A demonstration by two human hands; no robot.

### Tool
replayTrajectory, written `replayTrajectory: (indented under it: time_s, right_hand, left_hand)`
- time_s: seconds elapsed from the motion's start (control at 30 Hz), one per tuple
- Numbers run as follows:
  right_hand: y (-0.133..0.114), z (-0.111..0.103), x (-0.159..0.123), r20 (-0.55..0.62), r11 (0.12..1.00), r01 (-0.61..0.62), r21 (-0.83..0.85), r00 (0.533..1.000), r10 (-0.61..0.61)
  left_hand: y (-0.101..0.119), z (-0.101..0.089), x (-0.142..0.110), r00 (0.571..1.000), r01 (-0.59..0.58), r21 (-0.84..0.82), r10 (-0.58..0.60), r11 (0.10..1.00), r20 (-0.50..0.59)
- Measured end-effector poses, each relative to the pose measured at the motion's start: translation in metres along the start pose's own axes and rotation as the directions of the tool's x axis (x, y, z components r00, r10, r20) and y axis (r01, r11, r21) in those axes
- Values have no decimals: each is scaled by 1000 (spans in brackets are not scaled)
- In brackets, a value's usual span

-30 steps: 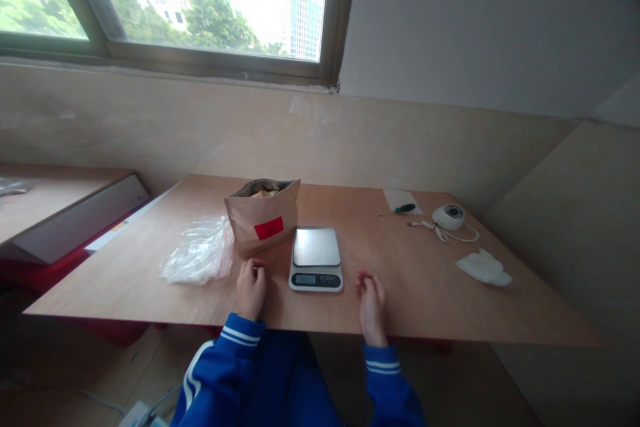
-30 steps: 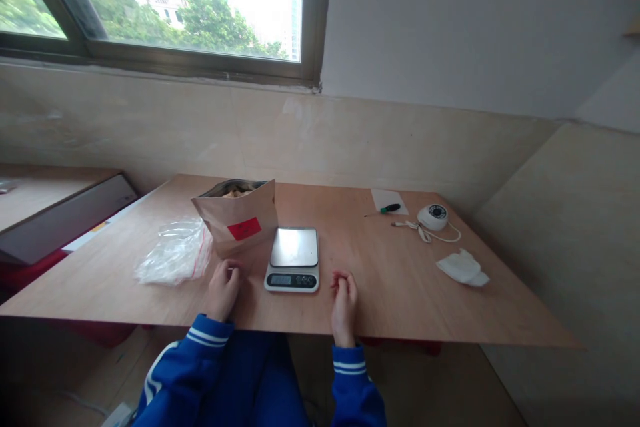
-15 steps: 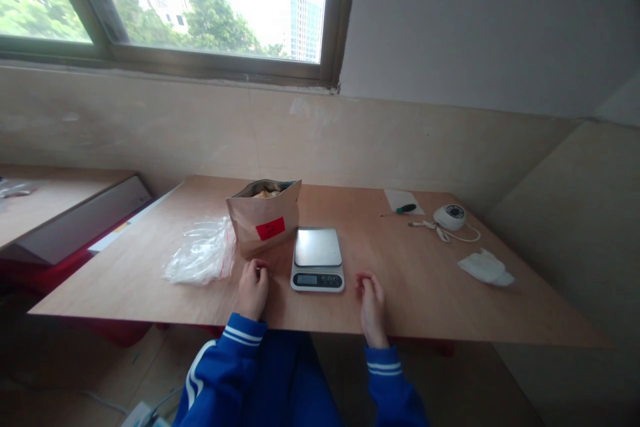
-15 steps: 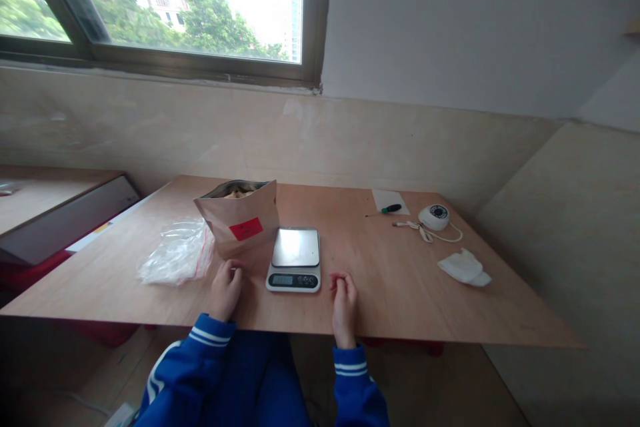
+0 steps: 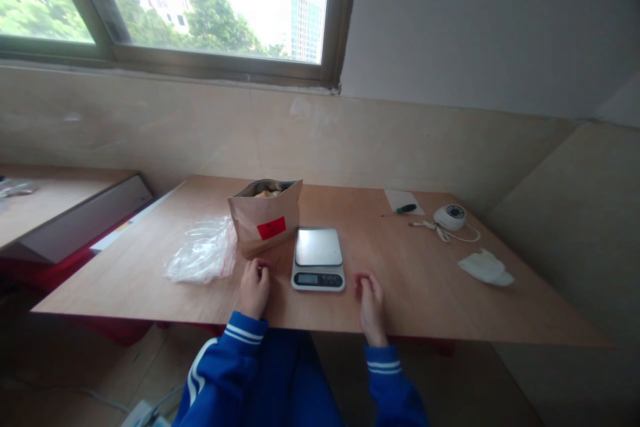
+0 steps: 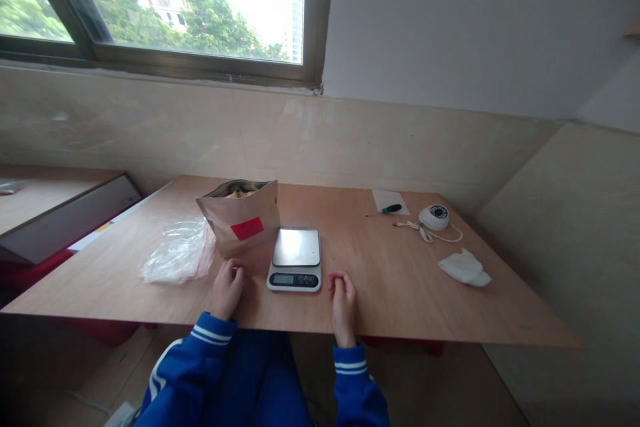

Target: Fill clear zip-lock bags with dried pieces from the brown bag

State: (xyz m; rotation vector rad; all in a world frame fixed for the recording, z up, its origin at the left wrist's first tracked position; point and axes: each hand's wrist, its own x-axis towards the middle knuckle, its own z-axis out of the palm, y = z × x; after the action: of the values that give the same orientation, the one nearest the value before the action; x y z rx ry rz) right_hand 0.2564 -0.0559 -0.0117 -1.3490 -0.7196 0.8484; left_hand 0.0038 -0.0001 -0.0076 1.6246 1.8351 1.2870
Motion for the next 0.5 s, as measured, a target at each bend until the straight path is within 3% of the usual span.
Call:
replayTrajectory:
  time_s: [0.37, 0.5]
  right_hand:
    - [0, 2, -1, -18, 999, 33, 27, 999, -33]
    - [-37, 19, 3, 37, 987, 162, 10, 986, -162]
  left_hand:
    - [-1, 0, 0, 1000, -22, -18, 22, 1000, -1]
    - [-5, 1, 1, 999, -36, -33, 36, 999, 11]
